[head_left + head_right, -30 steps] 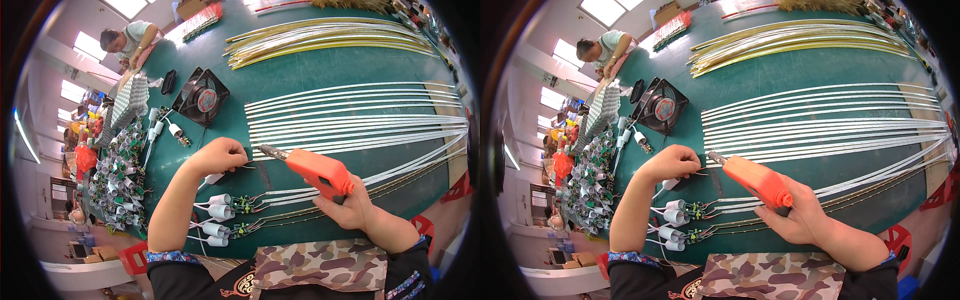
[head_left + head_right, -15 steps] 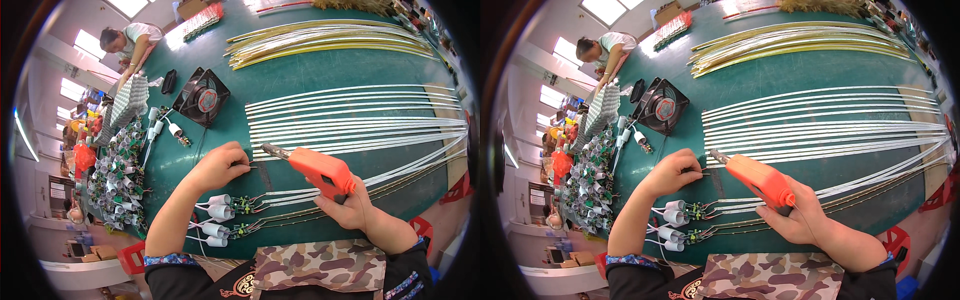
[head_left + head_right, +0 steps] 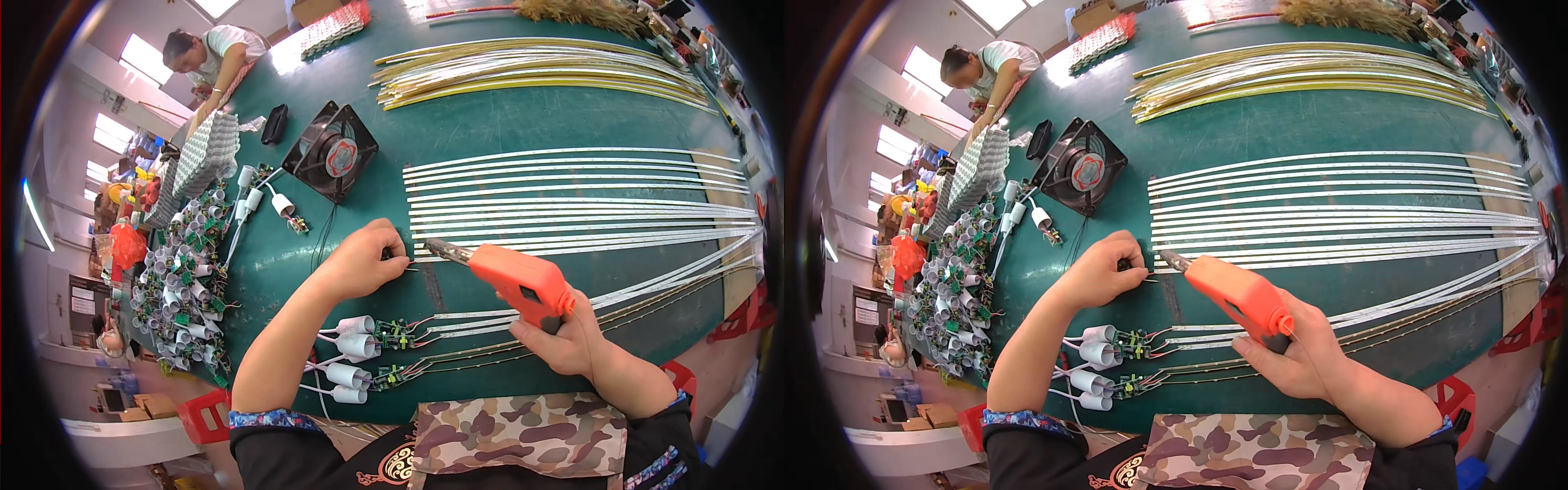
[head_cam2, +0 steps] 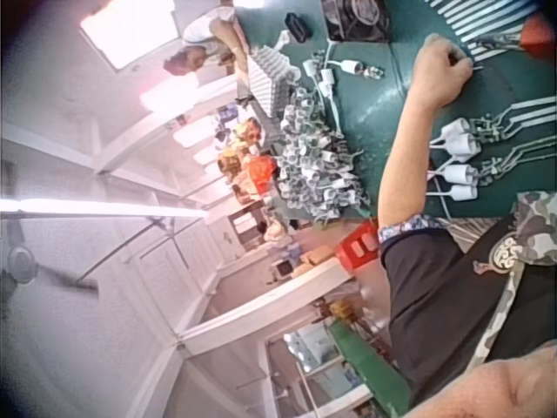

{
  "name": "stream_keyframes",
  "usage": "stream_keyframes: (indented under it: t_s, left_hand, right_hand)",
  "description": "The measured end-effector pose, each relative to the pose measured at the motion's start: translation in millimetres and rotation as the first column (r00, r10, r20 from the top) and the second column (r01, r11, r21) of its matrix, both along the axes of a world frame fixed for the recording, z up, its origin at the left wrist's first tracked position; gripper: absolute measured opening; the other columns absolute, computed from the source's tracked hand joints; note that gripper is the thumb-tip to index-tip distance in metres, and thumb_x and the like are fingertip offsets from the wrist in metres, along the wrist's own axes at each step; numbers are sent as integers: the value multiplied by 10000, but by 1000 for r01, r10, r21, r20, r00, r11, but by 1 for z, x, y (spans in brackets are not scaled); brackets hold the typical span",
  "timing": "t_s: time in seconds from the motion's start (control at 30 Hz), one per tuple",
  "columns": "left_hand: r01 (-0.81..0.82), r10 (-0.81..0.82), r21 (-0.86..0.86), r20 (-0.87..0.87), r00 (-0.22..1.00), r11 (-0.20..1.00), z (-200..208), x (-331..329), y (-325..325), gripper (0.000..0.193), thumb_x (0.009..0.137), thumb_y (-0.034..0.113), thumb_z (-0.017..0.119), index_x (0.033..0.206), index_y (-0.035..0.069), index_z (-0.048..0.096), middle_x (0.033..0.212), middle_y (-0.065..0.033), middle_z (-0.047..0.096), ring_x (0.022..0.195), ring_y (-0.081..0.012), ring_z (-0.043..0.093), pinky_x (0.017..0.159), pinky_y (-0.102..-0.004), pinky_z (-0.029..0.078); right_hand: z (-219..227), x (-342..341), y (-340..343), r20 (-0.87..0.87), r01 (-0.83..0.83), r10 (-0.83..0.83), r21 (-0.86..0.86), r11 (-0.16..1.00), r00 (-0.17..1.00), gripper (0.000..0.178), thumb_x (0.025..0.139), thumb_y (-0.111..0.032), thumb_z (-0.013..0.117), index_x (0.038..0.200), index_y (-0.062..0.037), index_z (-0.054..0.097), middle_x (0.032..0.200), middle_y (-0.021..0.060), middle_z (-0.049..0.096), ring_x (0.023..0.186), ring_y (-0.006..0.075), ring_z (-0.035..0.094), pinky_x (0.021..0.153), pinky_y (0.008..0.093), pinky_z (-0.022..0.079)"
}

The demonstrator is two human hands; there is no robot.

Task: The person solders circuit board wires onto LED light strips using a soldering gun, then gathers the assembled strips together by hand.

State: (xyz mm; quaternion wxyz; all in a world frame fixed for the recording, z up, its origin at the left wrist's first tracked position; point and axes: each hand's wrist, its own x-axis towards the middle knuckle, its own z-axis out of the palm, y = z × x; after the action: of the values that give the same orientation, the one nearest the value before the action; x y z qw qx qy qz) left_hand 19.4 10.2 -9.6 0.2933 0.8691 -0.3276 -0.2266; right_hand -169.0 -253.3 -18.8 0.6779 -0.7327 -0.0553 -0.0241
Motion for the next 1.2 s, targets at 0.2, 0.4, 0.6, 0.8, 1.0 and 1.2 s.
stream_keyframes:
  t_s: [0.2,0.4,0.6,0.8,1.0,1.2]
  left_hand:
    - [37,-38,-25,-35,999,999,-4,7,3,126,809,131,715,810,25,648,940,-98,585,826,-256,591,745,-352,478]
    - [52,-53,-14,-73,996,999,-2,9,2,126,808,134,718,813,25,654,943,-94,591,832,-255,594,747,-352,479]
    - [22,-15,66,-97,995,998,3,10,-2,136,804,146,714,808,24,655,947,-93,595,845,-260,600,755,-359,484]
    - [17,-10,81,-81,997,997,3,9,-4,136,798,146,713,802,24,652,954,-91,598,831,-260,602,742,-360,486]
    - [23,-16,76,-81,997,997,2,11,-3,136,795,142,717,799,23,653,949,-89,599,816,-253,599,730,-358,482]
    - [33,-27,89,-70,997,995,2,12,-4,140,792,147,719,797,22,655,947,-90,602,816,-253,601,729,-356,482]
  right_hand:
    - [-2,3,3,36,-22,26,-105,994,999,532,847,-97,751,1322,10,536,1040,112,667,877,209,640,813,316,513]
    - [-3,5,7,32,-48,52,-105,993,998,517,849,-91,745,1316,6,545,1070,122,678,930,231,672,849,328,521]
    - [0,5,7,23,-58,61,-126,990,998,506,847,-81,743,1307,3,549,1066,120,677,928,231,674,848,325,523]
    - [8,2,2,-14,-71,70,-151,986,997,472,847,-66,733,1278,7,555,1016,105,667,875,214,654,818,317,520]
    - [17,-2,-2,-126,-49,41,-59,997,991,441,861,-78,707,1268,6,562,995,91,651,850,174,622,794,307,508]
    - [9,1,-2,-33,-47,44,-91,995,998,463,857,-87,708,1284,7,553,920,65,628,774,154,572,741,296,486]
